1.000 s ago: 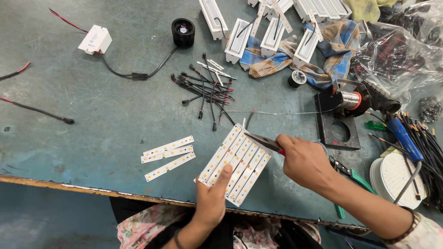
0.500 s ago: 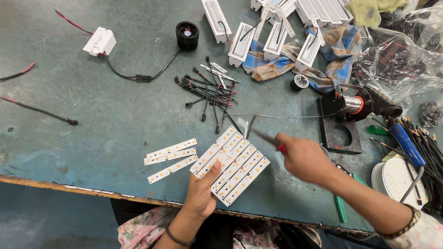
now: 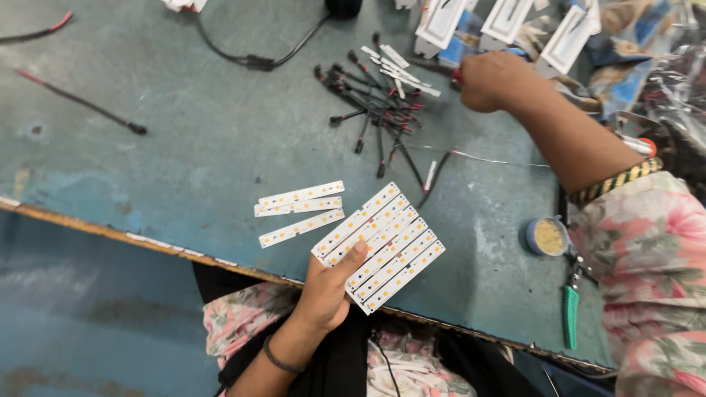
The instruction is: The person picks up LED strip boards from the workbench and cuts them apart with red-handled pliers, one board at a time, placing the cut pieces on the table. They then gather the cut strips, stack white light fixture housings, and handle a housing with wires at the end.
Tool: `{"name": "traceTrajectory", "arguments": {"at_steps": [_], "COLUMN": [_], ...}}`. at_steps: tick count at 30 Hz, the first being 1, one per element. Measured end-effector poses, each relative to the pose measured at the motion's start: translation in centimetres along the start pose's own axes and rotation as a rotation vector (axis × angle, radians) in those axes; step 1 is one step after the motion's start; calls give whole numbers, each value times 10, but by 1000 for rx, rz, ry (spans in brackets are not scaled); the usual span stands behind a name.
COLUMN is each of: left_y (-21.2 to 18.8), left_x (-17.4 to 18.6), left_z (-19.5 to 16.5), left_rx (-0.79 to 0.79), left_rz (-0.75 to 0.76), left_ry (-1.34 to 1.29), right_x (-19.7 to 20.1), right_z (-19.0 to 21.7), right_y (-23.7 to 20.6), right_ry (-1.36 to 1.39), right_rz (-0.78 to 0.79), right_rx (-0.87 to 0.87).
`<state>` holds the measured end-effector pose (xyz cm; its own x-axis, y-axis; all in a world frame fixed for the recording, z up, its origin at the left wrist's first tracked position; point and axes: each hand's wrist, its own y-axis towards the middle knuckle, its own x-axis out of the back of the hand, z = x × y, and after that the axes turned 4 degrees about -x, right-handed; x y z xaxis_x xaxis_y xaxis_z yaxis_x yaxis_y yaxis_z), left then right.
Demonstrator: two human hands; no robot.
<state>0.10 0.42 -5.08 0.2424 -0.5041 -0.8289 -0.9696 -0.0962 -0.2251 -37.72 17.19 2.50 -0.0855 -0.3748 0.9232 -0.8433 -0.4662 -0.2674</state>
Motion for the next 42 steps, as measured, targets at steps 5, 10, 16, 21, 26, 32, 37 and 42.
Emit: {"name": "traceTrajectory", "arguments": {"at_steps": [5,10,16,21,26,32,37,42], "left_y": [-1,2,23,28,24,16,-5,-5], "left_x": [8,-1,-38,-58,-58,-27,-23,-31], "left_z": [2,-13,-16,6,9,0,28,28], "left_rx": [-26,-66,-27,1,124,412,378,405], "left_rz": [78,366,387,397,408,567,424,293], "left_ry": [-27,-373,-495,-545,-502,-219,-51,2], "right_x": [16,3,-62,-104,-106,-63,-51,-57], "right_z": [-4,10,89,120,92,25,43,60], "right_y": [-39,-182,-264,-266,-273,-277,-269,-265], "right_ry": [166,1485,2367,2434,2211,1701,1652,1786], "right_rz": [-54,66,93,128,61,91,149,122], "right_rx": [-52,-185,-330,-355,-338,-19,-13,-123]}}
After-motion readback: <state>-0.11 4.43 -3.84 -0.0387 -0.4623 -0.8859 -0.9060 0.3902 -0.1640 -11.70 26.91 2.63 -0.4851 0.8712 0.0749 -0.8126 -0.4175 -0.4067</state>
